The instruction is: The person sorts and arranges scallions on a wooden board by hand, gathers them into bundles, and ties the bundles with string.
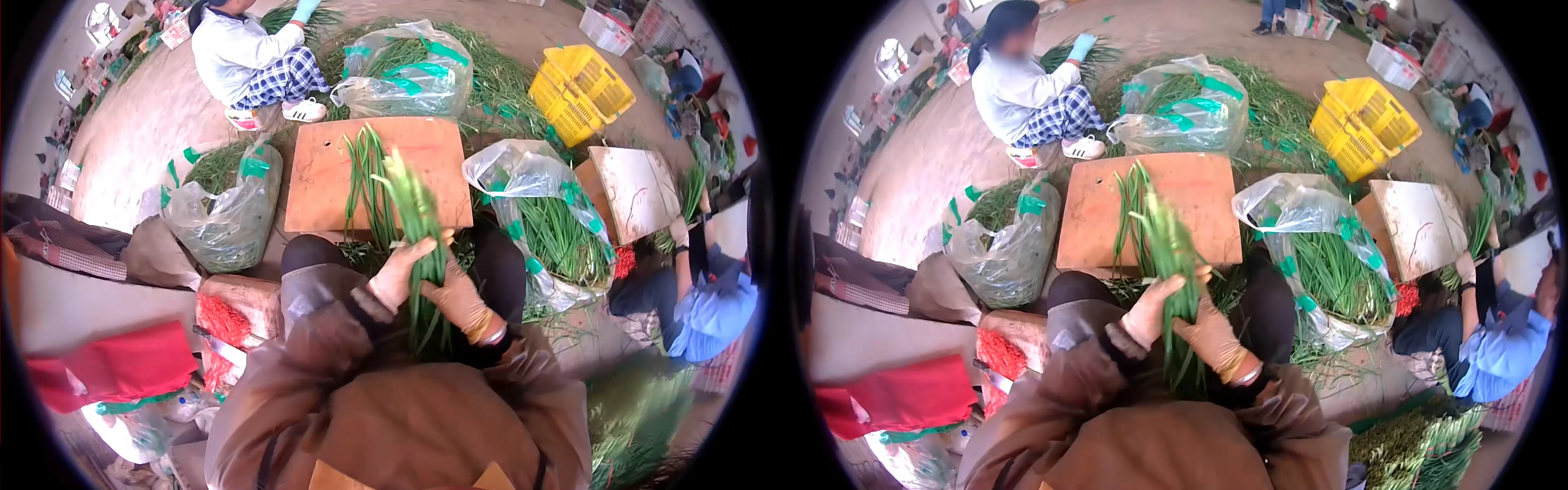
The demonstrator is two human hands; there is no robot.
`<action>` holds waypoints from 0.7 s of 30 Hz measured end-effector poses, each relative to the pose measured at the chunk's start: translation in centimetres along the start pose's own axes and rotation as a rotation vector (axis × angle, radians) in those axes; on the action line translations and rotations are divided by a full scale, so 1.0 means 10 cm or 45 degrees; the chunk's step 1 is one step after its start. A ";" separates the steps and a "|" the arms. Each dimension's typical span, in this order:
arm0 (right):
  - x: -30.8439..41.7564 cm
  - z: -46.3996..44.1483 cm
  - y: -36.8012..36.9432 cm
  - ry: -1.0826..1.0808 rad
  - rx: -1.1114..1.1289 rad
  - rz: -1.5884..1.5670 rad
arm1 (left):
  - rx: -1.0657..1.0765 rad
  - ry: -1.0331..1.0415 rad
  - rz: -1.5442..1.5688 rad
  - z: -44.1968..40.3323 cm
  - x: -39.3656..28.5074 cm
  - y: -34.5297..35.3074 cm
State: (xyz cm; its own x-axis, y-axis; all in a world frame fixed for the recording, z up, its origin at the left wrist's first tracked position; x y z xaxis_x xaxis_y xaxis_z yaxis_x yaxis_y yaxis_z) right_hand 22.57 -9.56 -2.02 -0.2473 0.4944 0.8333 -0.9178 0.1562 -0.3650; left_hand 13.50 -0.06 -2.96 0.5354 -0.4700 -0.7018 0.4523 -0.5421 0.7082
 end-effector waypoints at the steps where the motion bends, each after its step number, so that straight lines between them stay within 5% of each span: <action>1: 0.13 -0.03 -0.15 -0.151 -0.093 -0.007 | -0.097 -0.095 0.133 -0.16 0.07 0.02; 4: 0.35 -0.28 -0.67 -0.246 -0.179 0.183 | -0.262 -0.188 0.627 -0.68 0.29 0.15; 11: 1.12 -0.88 -1.46 0.294 0.432 0.702 | -0.325 -0.142 0.918 -1.09 0.61 0.32; 14: 1.20 -1.28 -1.47 0.143 0.460 0.996 | -0.411 -0.184 1.120 -1.00 0.70 0.11; 17: 0.86 -1.20 -1.20 -0.089 0.283 1.229 | -0.477 -0.226 0.983 -0.81 0.62 -0.08; 18: 0.99 -0.93 -1.01 0.086 0.367 1.213 | -0.471 -0.222 0.983 -0.75 0.59 -0.13; 21: 0.77 -0.44 -0.71 -0.054 0.235 1.160 | -0.296 -0.300 0.589 -0.63 0.57 -0.31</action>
Point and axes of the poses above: each hand's wrist, its own z-axis away from the middle knuckle, its own y-axis out of the palm, x = y × z, the point moved 3 cm from there along -z, towards the middle knuckle, and after that the axes turned 15 degrees about y, right-handed, at the moved point
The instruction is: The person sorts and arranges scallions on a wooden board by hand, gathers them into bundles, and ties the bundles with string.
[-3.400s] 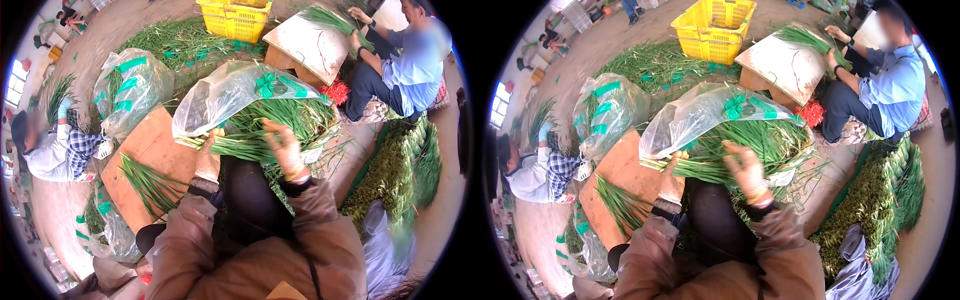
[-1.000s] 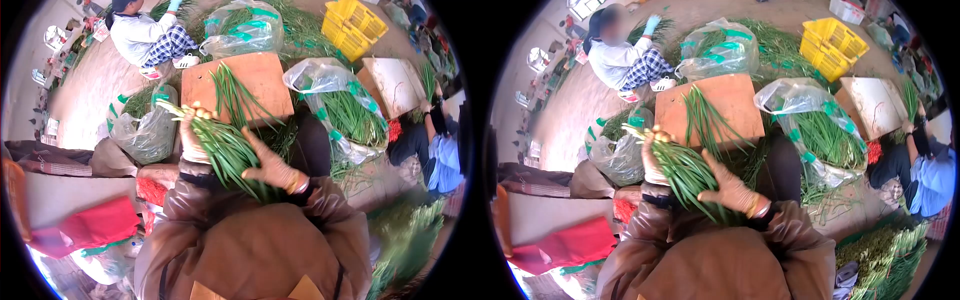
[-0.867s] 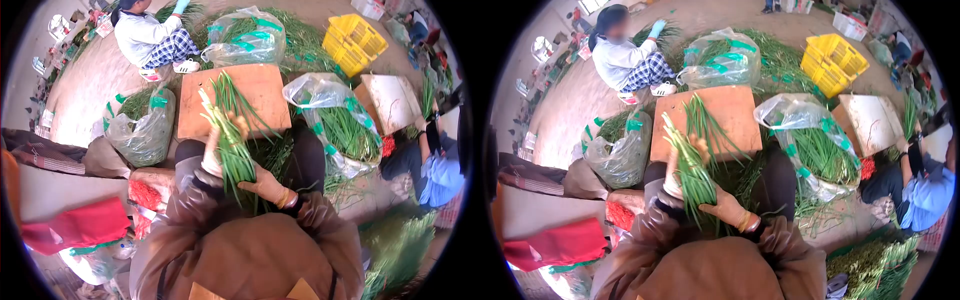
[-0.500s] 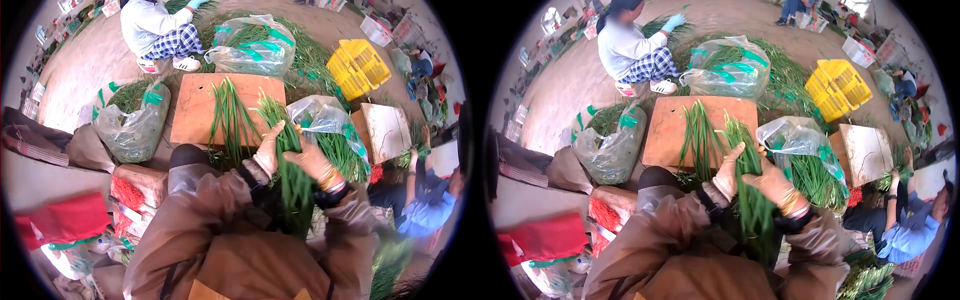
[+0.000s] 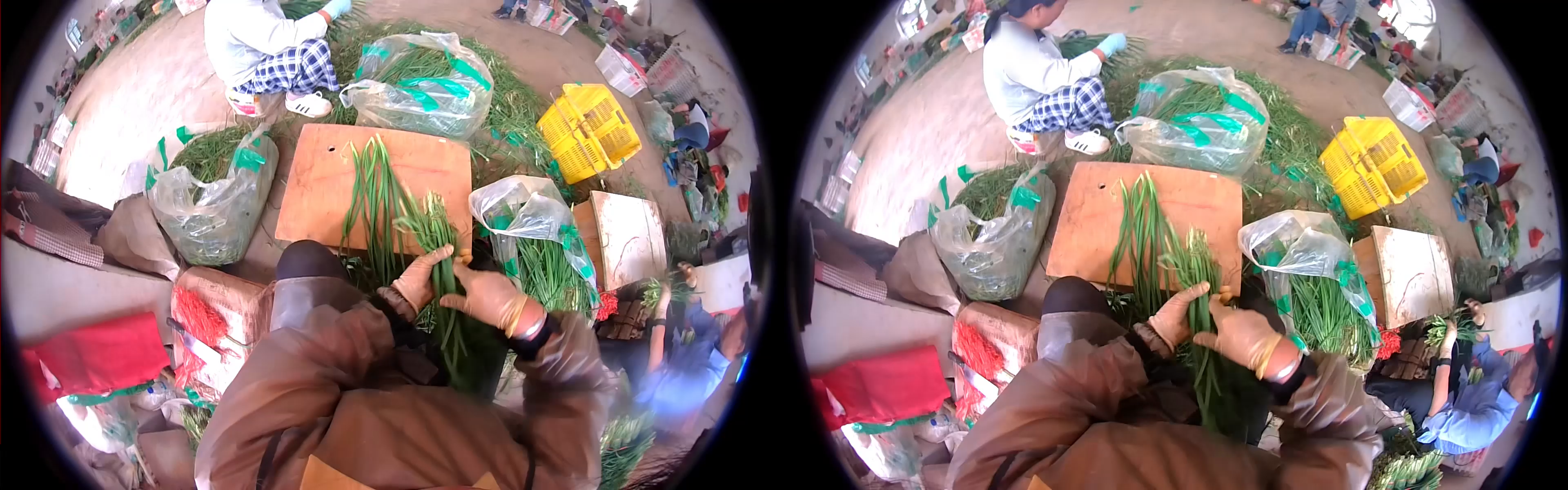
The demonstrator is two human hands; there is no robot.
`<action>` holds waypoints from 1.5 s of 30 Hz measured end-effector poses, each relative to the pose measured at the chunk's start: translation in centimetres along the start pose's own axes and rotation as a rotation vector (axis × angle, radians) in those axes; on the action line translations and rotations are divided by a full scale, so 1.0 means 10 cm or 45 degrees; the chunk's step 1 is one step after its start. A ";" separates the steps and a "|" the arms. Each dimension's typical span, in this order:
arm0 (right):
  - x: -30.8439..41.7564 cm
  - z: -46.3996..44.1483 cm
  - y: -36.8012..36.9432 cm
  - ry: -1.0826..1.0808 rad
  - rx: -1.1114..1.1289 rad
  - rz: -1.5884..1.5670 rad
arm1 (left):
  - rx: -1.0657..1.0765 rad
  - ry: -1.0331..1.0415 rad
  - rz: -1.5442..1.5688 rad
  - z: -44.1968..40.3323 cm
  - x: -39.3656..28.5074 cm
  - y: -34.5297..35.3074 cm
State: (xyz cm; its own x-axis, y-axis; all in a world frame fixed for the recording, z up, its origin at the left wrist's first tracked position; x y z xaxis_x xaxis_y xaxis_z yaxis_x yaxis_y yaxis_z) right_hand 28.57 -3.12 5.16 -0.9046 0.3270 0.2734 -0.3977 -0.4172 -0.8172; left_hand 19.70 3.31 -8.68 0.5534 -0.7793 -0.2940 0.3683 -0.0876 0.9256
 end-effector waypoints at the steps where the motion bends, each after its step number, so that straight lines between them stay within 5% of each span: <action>1: 0.05 0.15 0.00 -0.046 -0.088 -0.005 | -0.028 0.041 -0.103 0.05 -0.06 -0.05; 2: 0.01 0.21 0.03 -0.040 -0.113 -0.014 | 0.057 0.039 -0.190 0.09 -0.17 -0.07; 4: -0.19 0.30 0.08 -0.122 -0.066 -1.191 | 0.193 0.057 -0.348 0.32 -0.48 0.14; 5: -0.33 0.31 0.15 0.033 -0.146 -1.400 | 0.253 0.022 -0.460 0.46 -0.63 0.32; 8: -0.13 0.37 0.15 -0.153 -0.343 -1.824 | 0.604 -0.177 -0.724 0.82 -0.93 0.67; 12: -0.03 0.20 0.28 -0.236 -0.436 -2.237 | 0.616 -0.443 -0.655 1.42 -1.07 0.72; 17: 0.17 0.20 0.53 -0.222 -0.294 -2.326 | 0.431 0.017 -0.452 1.98 -1.12 0.44; 21: 0.24 0.21 0.63 -0.250 -0.213 -2.227 | 0.321 0.112 -0.544 2.28 -1.08 0.39; 25: 0.05 0.28 0.48 -0.198 -0.416 -1.980 | 0.296 0.099 -0.629 2.41 -0.99 0.23; 29: -0.52 0.25 0.44 -0.060 -0.716 -2.269 | 0.297 0.147 -0.697 2.45 -0.96 0.27; 33: -0.14 0.50 0.61 0.181 -0.090 -1.942 | 0.249 0.129 -0.734 2.42 -0.93 0.27; 37: 0.22 0.46 0.77 -0.183 -0.061 -1.891 | 0.278 0.097 -0.715 2.35 -0.84 0.31; 45: 0.21 0.34 0.96 -0.178 0.069 -2.148 | 0.040 0.453 -0.488 2.38 -0.91 0.20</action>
Point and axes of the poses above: each hand's wrist, its own z-axis away from the middle knuckle, its own y-axis out of the palm, x = y × z, the point moved 3 cm from there along -z, towards the middle knuckle, and after that the axes turned 15 degrees about y, right-handed, at the moved point
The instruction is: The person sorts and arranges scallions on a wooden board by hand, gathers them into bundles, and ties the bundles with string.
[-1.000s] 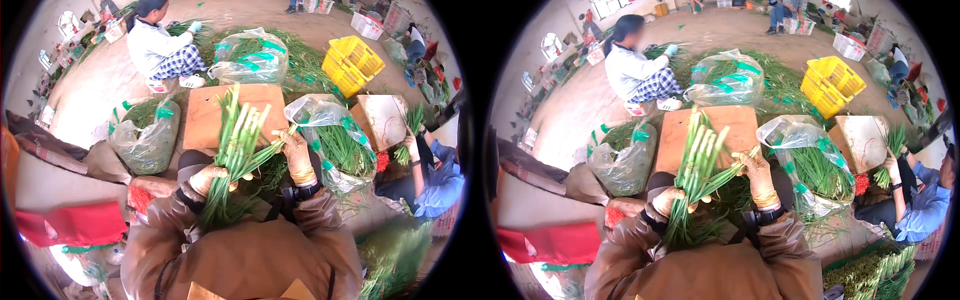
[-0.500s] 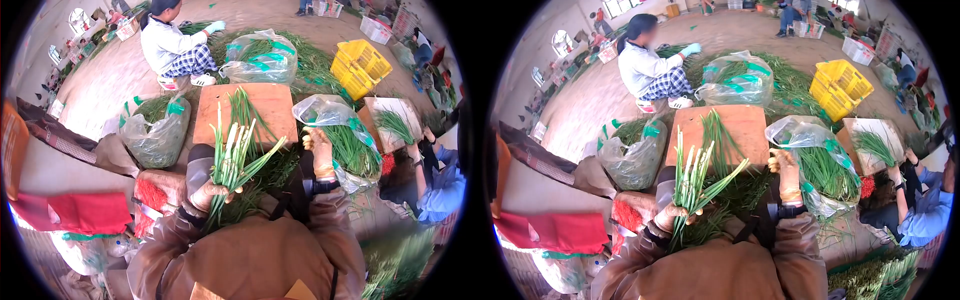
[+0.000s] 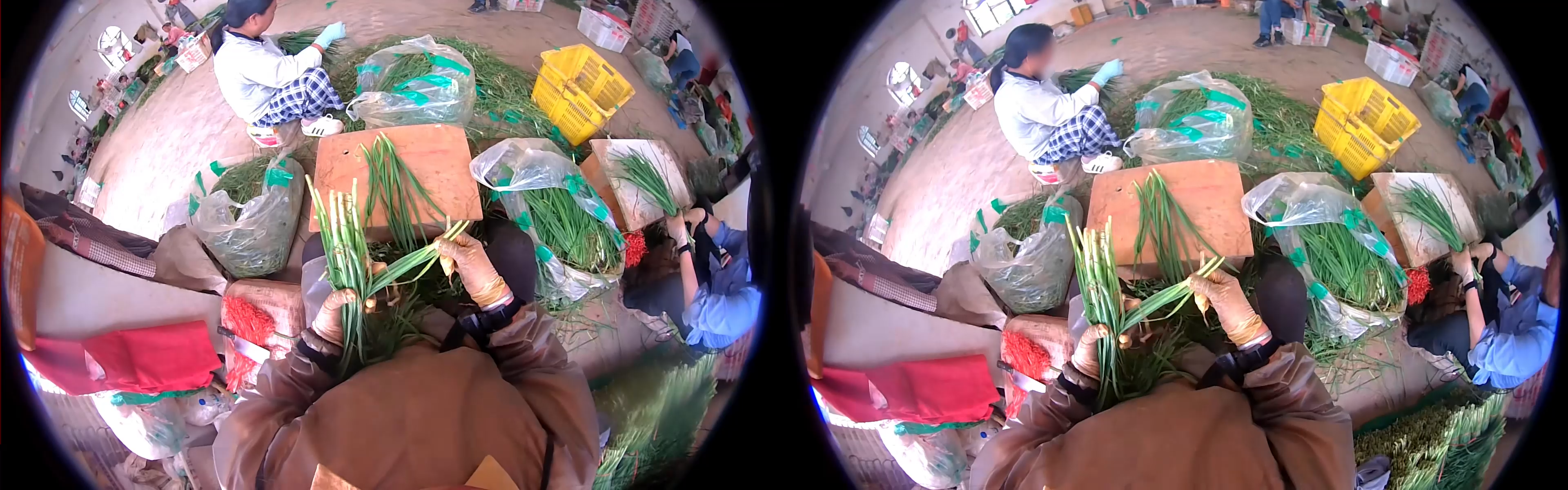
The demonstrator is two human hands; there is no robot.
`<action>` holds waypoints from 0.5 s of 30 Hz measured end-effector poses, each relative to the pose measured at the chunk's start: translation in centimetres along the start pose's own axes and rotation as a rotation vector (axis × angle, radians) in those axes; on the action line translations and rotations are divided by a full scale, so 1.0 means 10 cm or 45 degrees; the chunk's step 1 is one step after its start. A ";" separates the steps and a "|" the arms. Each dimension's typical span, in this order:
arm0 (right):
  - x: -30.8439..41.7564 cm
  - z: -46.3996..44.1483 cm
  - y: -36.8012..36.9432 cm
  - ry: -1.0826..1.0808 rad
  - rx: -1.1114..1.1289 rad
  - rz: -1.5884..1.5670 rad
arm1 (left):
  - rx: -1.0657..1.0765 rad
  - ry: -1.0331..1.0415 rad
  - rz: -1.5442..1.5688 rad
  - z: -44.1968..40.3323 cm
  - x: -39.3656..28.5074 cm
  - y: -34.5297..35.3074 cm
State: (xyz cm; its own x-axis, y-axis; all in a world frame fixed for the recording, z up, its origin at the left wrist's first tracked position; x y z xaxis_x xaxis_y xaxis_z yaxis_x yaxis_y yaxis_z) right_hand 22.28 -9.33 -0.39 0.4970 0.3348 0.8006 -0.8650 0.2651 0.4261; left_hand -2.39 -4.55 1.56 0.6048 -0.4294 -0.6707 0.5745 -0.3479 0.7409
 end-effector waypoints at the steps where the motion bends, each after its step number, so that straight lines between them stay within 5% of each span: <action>1: -0.04 -0.05 -0.01 -0.013 -0.040 -0.075 | 0.157 0.022 0.104 -0.06 0.07 -0.05; 4: 0.09 -0.02 -0.09 -0.095 -0.023 -0.155 | 0.142 -0.033 0.109 -0.02 0.08 -0.22; 8: 0.46 0.12 -0.54 -0.385 -0.394 0.078 | 0.098 -0.048 0.125 0.01 0.06 -0.24; 10: 0.66 0.20 -0.95 -0.418 -0.459 -0.315 | 0.094 -0.053 0.176 0.01 0.06 -0.36; 12: 0.96 0.48 -1.26 -0.976 -1.146 0.797 | 0.094 -0.058 0.228 0.04 0.03 -0.42; 14: 1.06 0.64 -1.55 -0.666 -1.020 -0.018 | -0.068 0.082 0.152 0.07 -0.03 -0.48; 15: 1.09 0.70 -1.64 -0.629 -1.052 0.093 | -0.082 0.103 0.156 0.06 -0.03 -0.53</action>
Point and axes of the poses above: each hand's wrist, its own z-axis away from the middle knuckle, its own y-axis out of the palm, x = y × z, the point moved 3 cm from there along -z, towards the middle knuckle, and after that the axes turned 15 degrees about y, right-handed, at the moved point
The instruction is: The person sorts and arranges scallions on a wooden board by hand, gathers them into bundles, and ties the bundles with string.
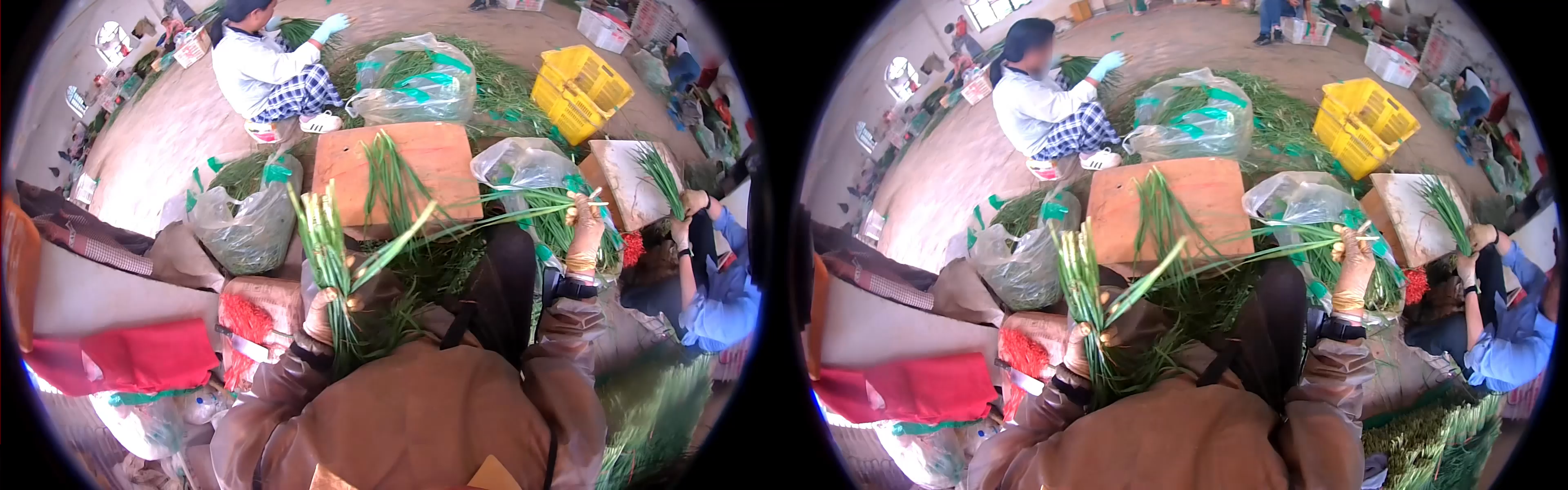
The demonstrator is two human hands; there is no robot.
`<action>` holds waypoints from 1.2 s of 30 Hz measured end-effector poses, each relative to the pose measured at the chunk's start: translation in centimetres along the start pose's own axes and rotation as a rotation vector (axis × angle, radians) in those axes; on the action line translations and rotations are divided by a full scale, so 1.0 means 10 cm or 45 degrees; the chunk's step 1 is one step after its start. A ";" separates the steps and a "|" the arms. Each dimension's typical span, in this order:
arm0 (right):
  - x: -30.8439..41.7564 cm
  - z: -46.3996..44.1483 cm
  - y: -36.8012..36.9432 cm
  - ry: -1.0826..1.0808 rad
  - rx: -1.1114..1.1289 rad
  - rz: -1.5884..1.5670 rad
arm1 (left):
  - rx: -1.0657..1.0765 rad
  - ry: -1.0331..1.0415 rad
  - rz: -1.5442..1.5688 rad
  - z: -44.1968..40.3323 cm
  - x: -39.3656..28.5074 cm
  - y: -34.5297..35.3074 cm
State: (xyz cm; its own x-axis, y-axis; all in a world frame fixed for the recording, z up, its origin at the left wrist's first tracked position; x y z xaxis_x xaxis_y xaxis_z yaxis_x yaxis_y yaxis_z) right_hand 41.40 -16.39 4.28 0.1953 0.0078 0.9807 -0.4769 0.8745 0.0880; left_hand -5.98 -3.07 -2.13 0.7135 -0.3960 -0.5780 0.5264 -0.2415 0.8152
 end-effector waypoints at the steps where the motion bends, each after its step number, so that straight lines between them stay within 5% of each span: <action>1: -0.01 0.00 -0.04 -0.012 -0.016 0.008 | 0.035 0.068 -0.040 -0.02 -0.01 -0.01; 3: 0.03 0.11 0.04 0.071 0.101 0.223 | 0.044 -0.023 0.059 -0.02 -0.02 0.00; 5: -0.20 0.13 0.17 0.268 0.510 0.115 | 0.094 -0.087 0.003 -0.02 -0.04 0.18; 11: -0.18 0.81 1.07 0.416 1.094 0.429 | 0.043 0.022 -0.028 -0.12 0.06 0.65; 15: -0.37 1.26 1.60 0.580 1.293 0.135 | 0.098 -0.121 -0.320 -0.26 0.20 0.74; 19: -0.48 1.40 1.82 0.422 1.450 0.139 | 0.118 -0.220 -0.318 -0.17 0.40 0.88; 23: -0.38 1.23 1.62 0.311 1.301 0.254 | 0.117 -0.255 -0.349 -0.15 0.40 0.62; 27: -0.58 0.73 1.31 -0.038 0.793 0.565 | 0.056 -0.219 -0.331 -0.14 0.33 0.60; 29: -0.68 0.69 1.20 -0.990 0.040 1.633 | 0.045 -0.241 -0.334 -0.14 0.34 0.55; 30: -0.73 0.73 1.16 -1.015 -0.029 1.500 | 0.009 -0.241 -0.331 -0.14 0.35 0.52; 31: -0.78 0.74 1.09 -1.000 -0.031 1.508 | -0.030 -0.241 -0.326 -0.15 0.37 0.51; 33: -0.78 0.91 1.04 -0.619 0.575 1.220 | -0.074 -0.255 -0.340 -0.15 0.38 0.40; 36: -1.01 1.05 0.99 -0.485 0.820 1.150 | -0.095 -0.235 -0.178 -0.16 0.42 0.28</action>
State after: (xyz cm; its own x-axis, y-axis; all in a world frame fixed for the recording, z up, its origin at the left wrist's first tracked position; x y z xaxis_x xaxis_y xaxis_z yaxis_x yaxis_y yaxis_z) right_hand 25.73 -12.86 -2.93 -0.6534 0.2592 0.7112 -0.6778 0.2180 -0.7022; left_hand -0.81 -3.97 -2.32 0.5384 -0.5201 -0.6630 0.6516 -0.2419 0.7190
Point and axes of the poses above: each hand's wrist, its own z-axis away from the middle knuckle, its own y-axis out of the palm, x = y × z, the point moved 3 cm from there along -z, towards the middle knuckle, and after that the axes turned 15 degrees about y, right-handed, at the moved point
